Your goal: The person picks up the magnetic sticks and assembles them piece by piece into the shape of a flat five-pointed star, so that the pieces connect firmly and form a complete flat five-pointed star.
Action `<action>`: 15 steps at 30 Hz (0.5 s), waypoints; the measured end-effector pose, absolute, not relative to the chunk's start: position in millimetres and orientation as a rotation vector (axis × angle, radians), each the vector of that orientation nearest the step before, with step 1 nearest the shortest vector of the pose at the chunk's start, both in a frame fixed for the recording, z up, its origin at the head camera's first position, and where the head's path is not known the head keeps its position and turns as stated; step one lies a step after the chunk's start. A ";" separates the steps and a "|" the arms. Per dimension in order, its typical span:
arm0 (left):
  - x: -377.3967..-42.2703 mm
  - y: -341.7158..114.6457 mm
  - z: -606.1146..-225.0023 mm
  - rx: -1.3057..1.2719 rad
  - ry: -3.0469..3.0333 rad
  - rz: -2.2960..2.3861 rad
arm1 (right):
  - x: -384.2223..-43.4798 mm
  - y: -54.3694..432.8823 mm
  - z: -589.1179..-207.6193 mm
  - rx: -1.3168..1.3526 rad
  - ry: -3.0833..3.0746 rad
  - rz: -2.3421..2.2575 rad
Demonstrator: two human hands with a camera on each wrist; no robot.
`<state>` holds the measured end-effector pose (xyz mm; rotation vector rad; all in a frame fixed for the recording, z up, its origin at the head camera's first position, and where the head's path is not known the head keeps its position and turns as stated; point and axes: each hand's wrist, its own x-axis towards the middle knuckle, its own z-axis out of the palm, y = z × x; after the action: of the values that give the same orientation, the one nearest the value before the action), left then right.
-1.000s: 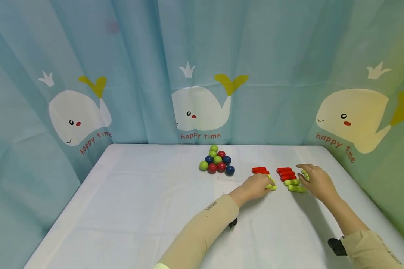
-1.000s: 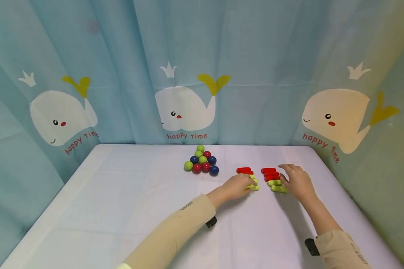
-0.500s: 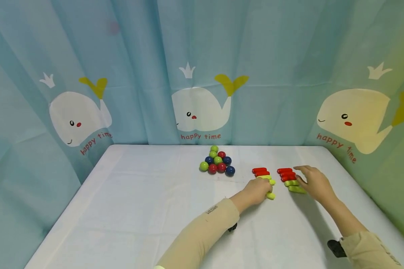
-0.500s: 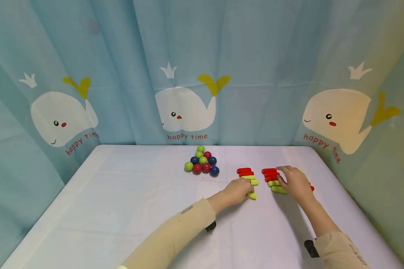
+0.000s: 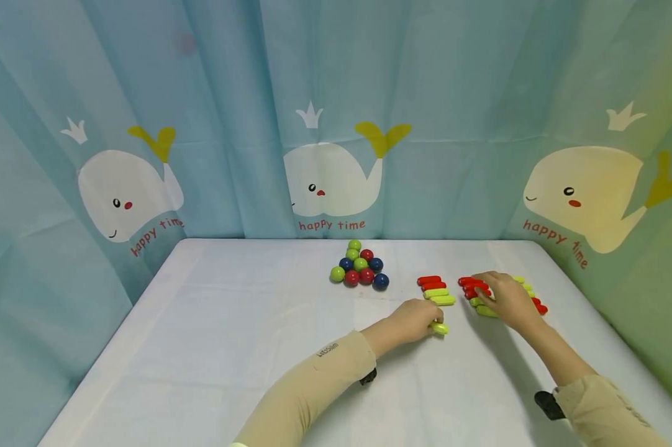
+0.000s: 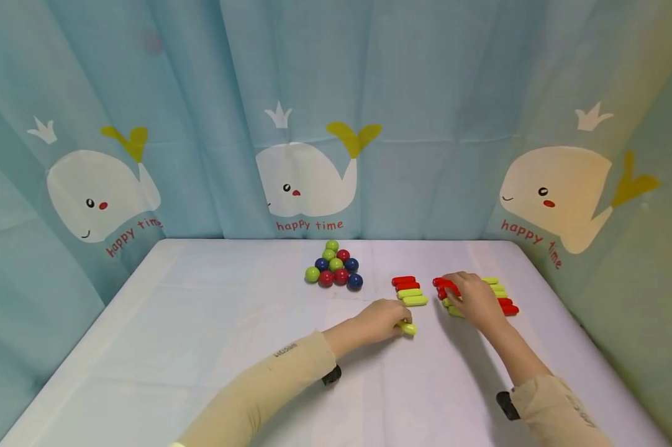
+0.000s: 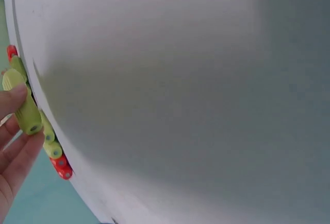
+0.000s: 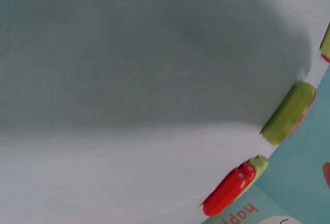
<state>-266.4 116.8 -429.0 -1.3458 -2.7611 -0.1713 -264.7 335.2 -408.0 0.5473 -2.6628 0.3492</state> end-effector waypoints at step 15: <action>-261.9 70.2 -424.4 -1.335 -2.822 -0.335 | -269.5 289.4 -414.5 0.685 -2.594 0.378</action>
<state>-261.9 70.2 -424.4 -1.3346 -2.8217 -0.3346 -269.5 289.4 -414.5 0.6851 -2.5938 0.3783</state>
